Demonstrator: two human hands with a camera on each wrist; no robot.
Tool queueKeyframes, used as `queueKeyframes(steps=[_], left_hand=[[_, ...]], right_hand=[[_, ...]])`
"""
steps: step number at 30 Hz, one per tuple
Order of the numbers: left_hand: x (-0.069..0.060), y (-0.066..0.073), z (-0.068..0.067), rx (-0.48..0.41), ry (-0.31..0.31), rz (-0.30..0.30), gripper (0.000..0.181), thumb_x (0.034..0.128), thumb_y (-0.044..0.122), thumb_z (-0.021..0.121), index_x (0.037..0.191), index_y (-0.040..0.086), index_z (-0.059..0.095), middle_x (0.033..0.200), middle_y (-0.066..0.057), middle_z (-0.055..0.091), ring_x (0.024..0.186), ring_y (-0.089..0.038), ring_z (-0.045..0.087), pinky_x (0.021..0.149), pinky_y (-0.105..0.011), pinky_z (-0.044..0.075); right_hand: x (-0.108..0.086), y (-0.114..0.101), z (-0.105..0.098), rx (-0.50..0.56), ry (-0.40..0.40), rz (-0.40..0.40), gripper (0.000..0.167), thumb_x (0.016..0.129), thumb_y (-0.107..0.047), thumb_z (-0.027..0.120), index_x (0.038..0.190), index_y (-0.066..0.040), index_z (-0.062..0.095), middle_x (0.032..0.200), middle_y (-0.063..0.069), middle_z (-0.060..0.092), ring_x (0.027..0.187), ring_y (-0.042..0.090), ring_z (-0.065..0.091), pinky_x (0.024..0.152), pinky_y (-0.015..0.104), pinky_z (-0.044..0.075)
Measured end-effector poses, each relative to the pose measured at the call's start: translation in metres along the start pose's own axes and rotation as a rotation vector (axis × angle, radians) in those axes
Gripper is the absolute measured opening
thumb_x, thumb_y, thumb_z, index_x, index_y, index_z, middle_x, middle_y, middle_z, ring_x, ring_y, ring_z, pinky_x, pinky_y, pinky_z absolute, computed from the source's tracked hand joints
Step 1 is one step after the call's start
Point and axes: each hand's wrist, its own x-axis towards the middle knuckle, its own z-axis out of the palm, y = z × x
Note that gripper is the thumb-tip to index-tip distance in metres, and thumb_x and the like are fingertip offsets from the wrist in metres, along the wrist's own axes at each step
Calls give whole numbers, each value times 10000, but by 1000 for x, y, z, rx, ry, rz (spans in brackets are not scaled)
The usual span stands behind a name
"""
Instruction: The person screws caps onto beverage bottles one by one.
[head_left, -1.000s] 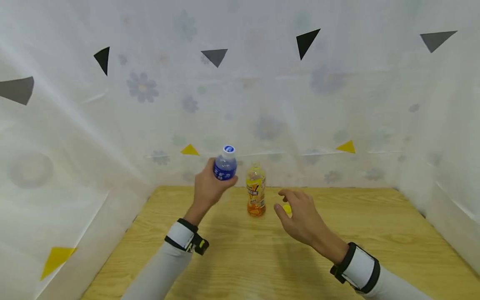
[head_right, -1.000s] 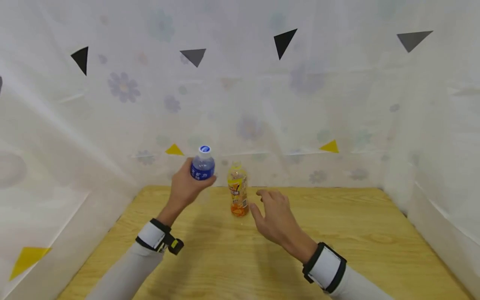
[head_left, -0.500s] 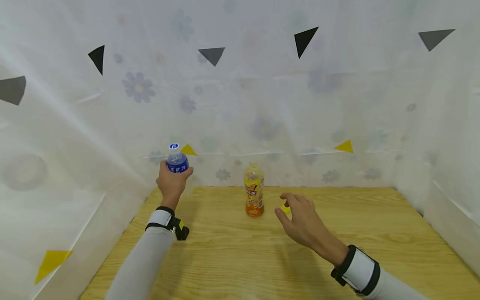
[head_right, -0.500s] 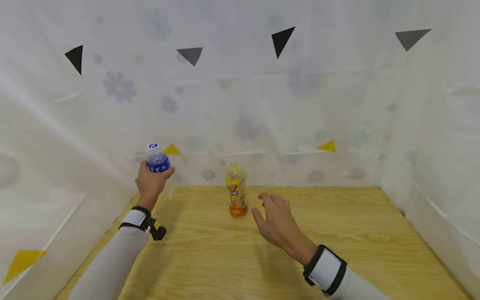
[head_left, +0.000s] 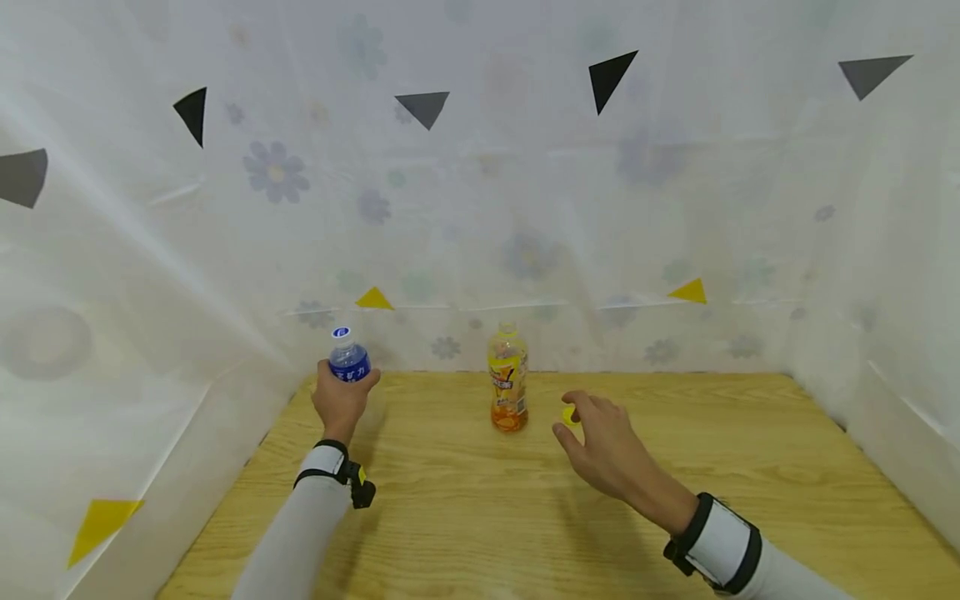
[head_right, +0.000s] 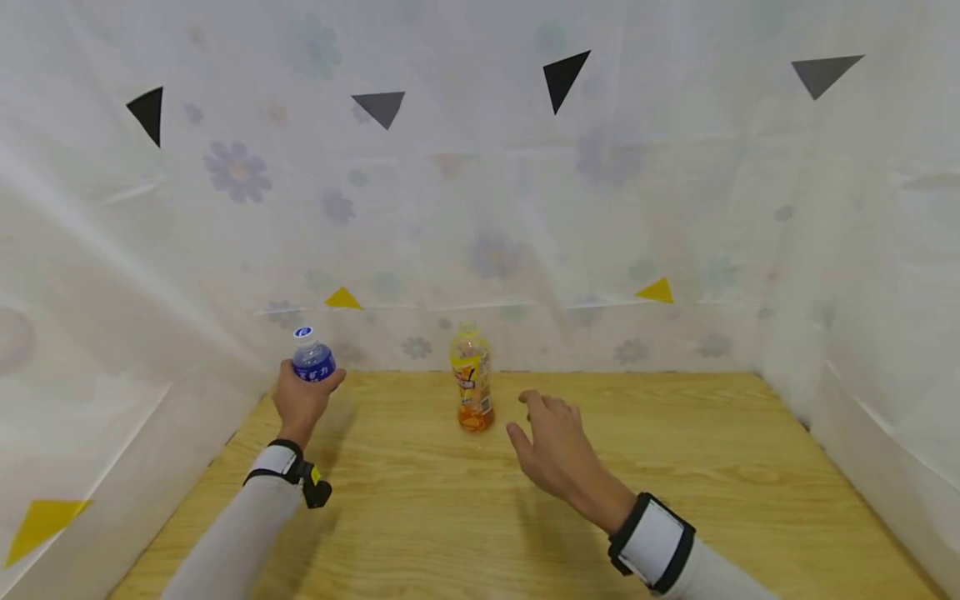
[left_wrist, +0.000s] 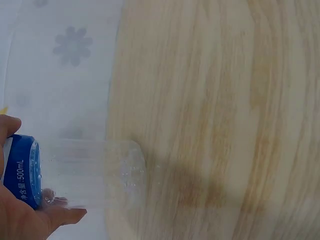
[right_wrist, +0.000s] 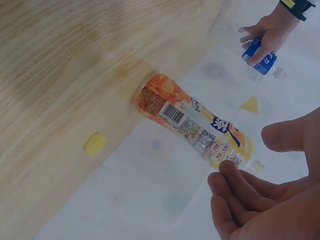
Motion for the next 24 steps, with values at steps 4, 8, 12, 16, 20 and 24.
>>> queueKeyframes(steps=[4, 8, 12, 16, 20, 24], left_hand=[[-2, -4, -1, -1, -8, -15, 866, 845, 330, 789, 1518, 57, 319, 1450, -273, 481, 1325, -496, 445, 1043, -633, 424], [-3, -3, -2, -6, -18, -23, 877, 844, 345, 794, 1515, 43, 316, 1450, -280, 476, 1326, -504, 440, 1046, -635, 419], [-3, -3, -2, -9, -24, -25, 897, 841, 368, 810, 1514, 41, 314, 1456, -274, 468, 1335, -499, 430, 1058, -636, 409], [-4, -4, -2, -19, -33, -8, 935, 836, 421, 820, 1518, 54, 297, 1465, -271, 459, 1344, -487, 434, 1064, -636, 406], [-3, -5, -2, -24, -22, 20, 1000, 832, 471, 814, 1553, 144, 203, 1439, -309, 472, 1304, -521, 464, 1037, -647, 417], [1, 4, -5, -37, 28, 114, 1080, 825, 489, 815, 1585, 239, 89, 1471, -334, 439, 1319, -576, 434, 1068, -686, 350]], right_hand=[[1, 0, -1, 0, -25, 13, 407, 994, -220, 644, 1324, 8, 577, 1037, 107, 681, 1025, 340, 633, 995, 631, 397], [0, 0, -2, -7, -14, 7, 398, 993, -212, 647, 1316, 11, 583, 1034, 109, 683, 1014, 334, 637, 993, 624, 401], [-1, 2, -2, -5, -5, 3, 381, 983, -179, 654, 1301, 19, 587, 1023, 113, 681, 1004, 338, 638, 993, 619, 400], [-1, 3, -1, -4, -8, 7, 373, 976, -166, 657, 1293, 19, 590, 1013, 111, 682, 989, 335, 639, 990, 609, 401], [-2, 6, 0, -4, -13, 6, 374, 981, -171, 652, 1298, 16, 589, 1016, 111, 683, 995, 336, 638, 991, 608, 400], [-1, 9, 1, -2, -8, 5, 370, 981, -167, 648, 1297, 15, 587, 1011, 107, 680, 997, 341, 637, 992, 617, 400]])
